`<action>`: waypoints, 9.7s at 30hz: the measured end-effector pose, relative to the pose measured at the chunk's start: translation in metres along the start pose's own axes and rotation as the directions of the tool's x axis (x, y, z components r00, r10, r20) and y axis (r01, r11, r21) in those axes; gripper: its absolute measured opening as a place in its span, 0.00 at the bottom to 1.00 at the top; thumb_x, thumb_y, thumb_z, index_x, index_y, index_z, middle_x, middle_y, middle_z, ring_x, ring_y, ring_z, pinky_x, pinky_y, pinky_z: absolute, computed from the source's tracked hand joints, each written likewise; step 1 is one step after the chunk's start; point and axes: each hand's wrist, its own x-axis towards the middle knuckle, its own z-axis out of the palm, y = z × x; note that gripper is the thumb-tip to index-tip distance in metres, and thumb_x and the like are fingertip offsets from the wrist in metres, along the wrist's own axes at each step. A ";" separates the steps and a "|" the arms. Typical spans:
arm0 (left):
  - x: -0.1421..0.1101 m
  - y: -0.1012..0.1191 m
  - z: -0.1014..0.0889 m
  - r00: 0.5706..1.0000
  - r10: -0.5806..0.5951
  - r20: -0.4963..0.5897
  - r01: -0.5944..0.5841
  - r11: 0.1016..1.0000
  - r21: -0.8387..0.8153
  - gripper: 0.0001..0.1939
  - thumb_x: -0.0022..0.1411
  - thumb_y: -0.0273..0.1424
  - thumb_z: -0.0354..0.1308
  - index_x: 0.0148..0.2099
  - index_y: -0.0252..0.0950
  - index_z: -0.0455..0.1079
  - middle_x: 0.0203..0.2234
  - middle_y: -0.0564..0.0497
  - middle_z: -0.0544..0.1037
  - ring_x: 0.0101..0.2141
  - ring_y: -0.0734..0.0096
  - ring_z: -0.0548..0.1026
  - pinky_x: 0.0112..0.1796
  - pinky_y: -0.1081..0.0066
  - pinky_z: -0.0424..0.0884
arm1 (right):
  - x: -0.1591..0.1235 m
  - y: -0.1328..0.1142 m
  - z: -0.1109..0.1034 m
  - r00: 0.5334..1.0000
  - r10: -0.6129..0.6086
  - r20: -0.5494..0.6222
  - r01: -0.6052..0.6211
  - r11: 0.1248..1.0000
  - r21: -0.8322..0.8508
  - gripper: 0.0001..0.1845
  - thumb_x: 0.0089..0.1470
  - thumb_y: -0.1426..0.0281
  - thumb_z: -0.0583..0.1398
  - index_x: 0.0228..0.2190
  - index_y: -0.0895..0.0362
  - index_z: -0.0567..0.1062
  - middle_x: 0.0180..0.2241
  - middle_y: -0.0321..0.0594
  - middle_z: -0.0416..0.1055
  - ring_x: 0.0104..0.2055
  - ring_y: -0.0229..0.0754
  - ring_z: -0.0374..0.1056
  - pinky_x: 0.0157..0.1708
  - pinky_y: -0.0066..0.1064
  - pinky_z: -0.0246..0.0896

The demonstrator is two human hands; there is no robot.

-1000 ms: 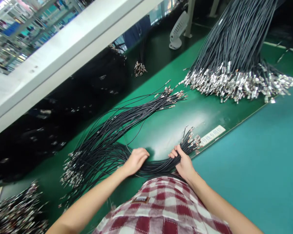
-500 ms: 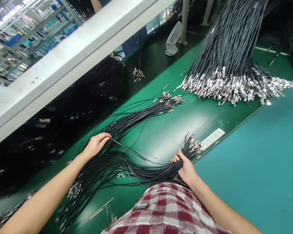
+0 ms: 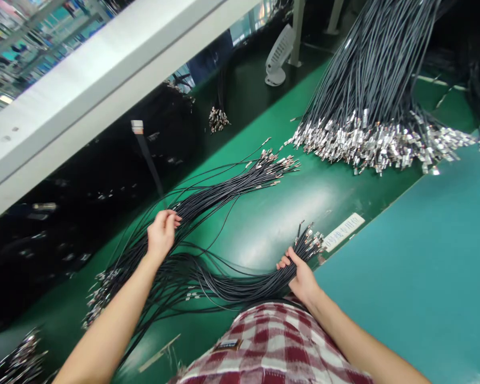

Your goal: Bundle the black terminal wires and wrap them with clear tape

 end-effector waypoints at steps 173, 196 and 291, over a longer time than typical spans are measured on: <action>0.009 0.109 0.140 0.804 -0.146 0.576 -0.271 0.773 0.574 0.25 0.62 0.27 0.53 0.61 0.27 0.60 0.54 0.31 0.69 0.54 0.49 0.68 0.53 0.55 0.63 | -0.009 -0.010 -0.004 0.998 -0.053 0.045 0.052 0.998 0.020 0.16 0.37 0.65 0.75 0.25 0.56 0.76 0.26 0.34 0.73 0.35 0.43 0.72 0.39 0.35 0.68; -0.062 0.146 0.146 0.845 0.182 0.503 -0.111 0.980 -0.167 0.08 0.69 0.34 0.47 0.38 0.39 0.63 0.25 0.54 0.69 0.26 0.69 0.68 0.32 0.69 0.66 | -0.014 -0.007 -0.002 0.991 -0.124 0.055 0.124 0.992 -0.010 0.22 0.41 0.66 0.73 0.40 0.54 0.79 0.25 0.32 0.72 0.29 0.36 0.68 0.31 0.27 0.66; 0.025 0.112 0.120 0.732 0.283 0.620 -0.436 0.894 0.107 0.10 0.67 0.29 0.49 0.43 0.32 0.71 0.40 0.39 0.74 0.44 0.58 0.71 0.47 0.61 0.66 | -0.021 -0.024 0.013 0.976 -0.195 -0.092 0.127 0.866 -0.483 0.22 0.28 0.55 0.75 0.25 0.57 0.81 0.32 0.42 0.77 0.37 0.47 0.68 0.40 0.36 0.62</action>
